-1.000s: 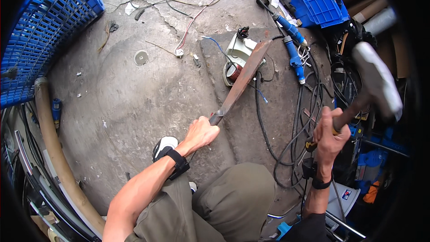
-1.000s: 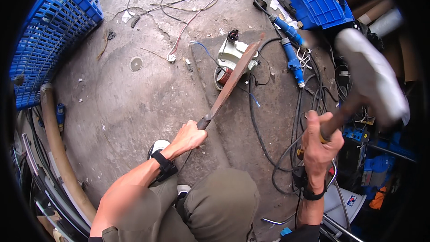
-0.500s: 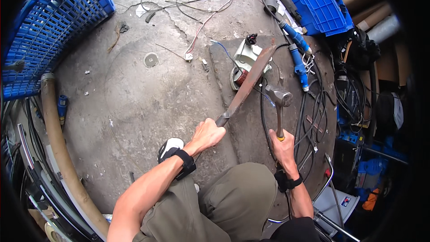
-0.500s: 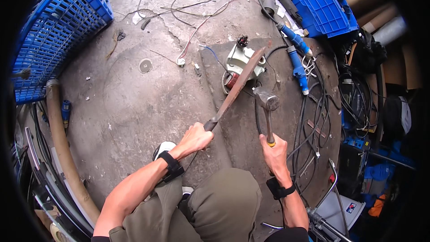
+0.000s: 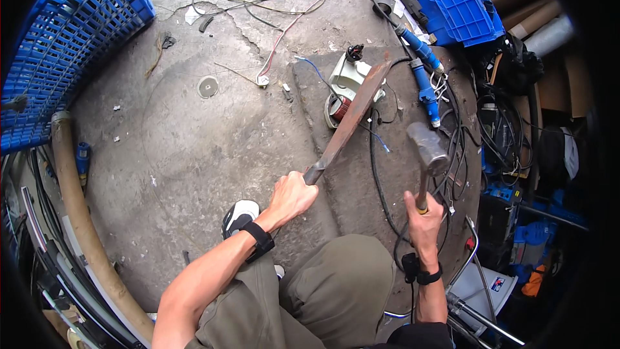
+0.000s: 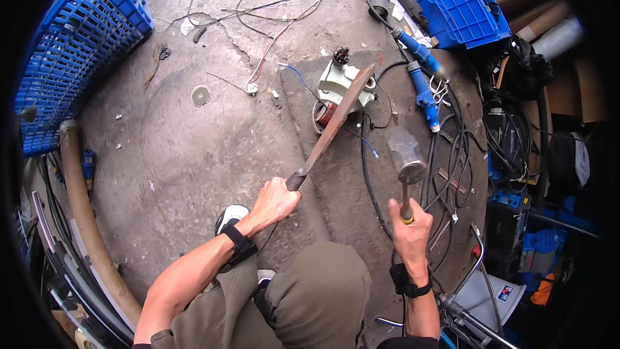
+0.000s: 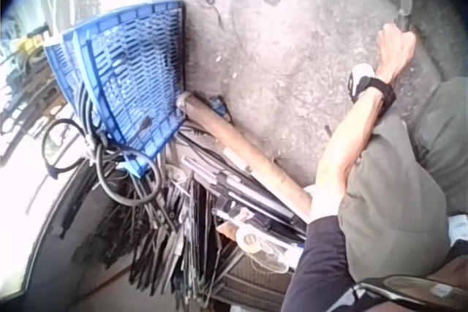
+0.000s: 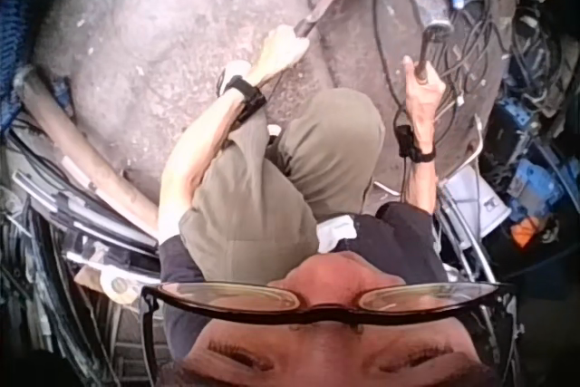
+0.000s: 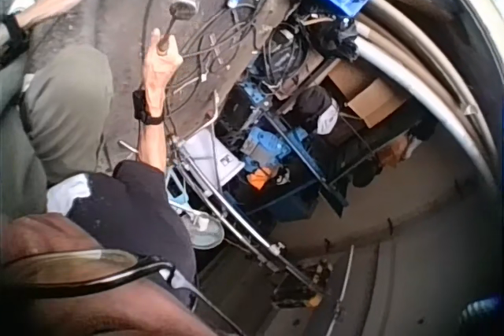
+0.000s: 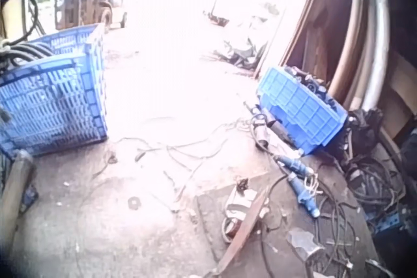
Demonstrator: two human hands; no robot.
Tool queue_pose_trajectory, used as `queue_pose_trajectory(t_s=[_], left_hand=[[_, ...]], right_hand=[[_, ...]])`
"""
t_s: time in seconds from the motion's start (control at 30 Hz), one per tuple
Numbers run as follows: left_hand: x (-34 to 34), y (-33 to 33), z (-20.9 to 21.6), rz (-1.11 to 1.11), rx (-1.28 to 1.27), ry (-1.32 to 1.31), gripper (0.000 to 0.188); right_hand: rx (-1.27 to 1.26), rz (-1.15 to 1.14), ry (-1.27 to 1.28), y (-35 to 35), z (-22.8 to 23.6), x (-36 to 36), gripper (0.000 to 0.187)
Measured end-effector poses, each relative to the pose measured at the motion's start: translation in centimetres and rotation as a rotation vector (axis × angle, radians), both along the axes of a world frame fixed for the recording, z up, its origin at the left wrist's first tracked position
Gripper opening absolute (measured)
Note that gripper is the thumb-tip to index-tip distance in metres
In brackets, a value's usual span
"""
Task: The person places a copper wire coil on the floor and uses a hammer to repeatedly strike a large metal blade positioned over it. The person continues to smash the coil with the blade and hammer until the copper windings are visibly broken and scattered.
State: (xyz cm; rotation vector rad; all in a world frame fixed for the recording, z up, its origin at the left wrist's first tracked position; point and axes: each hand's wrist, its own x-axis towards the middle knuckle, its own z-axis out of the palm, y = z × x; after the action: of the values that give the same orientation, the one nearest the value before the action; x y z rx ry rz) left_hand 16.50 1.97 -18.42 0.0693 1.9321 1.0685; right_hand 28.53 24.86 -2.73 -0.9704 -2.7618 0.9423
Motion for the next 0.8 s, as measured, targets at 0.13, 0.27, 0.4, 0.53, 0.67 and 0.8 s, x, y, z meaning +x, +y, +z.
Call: queue_pose_trajectory(t_s=[0.13, 0.27, 0.4, 0.53, 0.67, 0.8], left_hand=[[-0.2, -0.2, -0.6, -0.037, 0.002, -0.001, 0.03], [-0.4, 0.0, -0.7, -0.058, -0.034, -0.047, 0.031], [-1.4, 0.0, 0.9, -0.055, -0.05, -0.182, 0.035], [-1.3, -0.3, 0.7, -0.036, -0.055, -0.154, 0.035], [-1.6, -0.1, 1.0, -0.072, -0.05, -0.156, 0.037], [-0.9, -0.3, -0.2, -0.003, -0.1, 0.011, 0.034]], right_hand=[[-0.029, -0.037, -0.104, -0.8, -3.0, 3.1, 0.041], [0.005, 0.013, -0.112, -0.4, -2.9, 2.5, 0.041], [0.103, 0.101, 0.044, 0.5, 1.6, -1.6, 0.04], [-0.13, -0.023, 0.284, -0.9, 7.0, -5.4, 0.036], [-0.006, 0.156, 0.233, -0.7, 2.5, -5.2, 0.03], [0.048, 0.267, -0.188, 0.6, -3.5, -4.5, 0.033]])
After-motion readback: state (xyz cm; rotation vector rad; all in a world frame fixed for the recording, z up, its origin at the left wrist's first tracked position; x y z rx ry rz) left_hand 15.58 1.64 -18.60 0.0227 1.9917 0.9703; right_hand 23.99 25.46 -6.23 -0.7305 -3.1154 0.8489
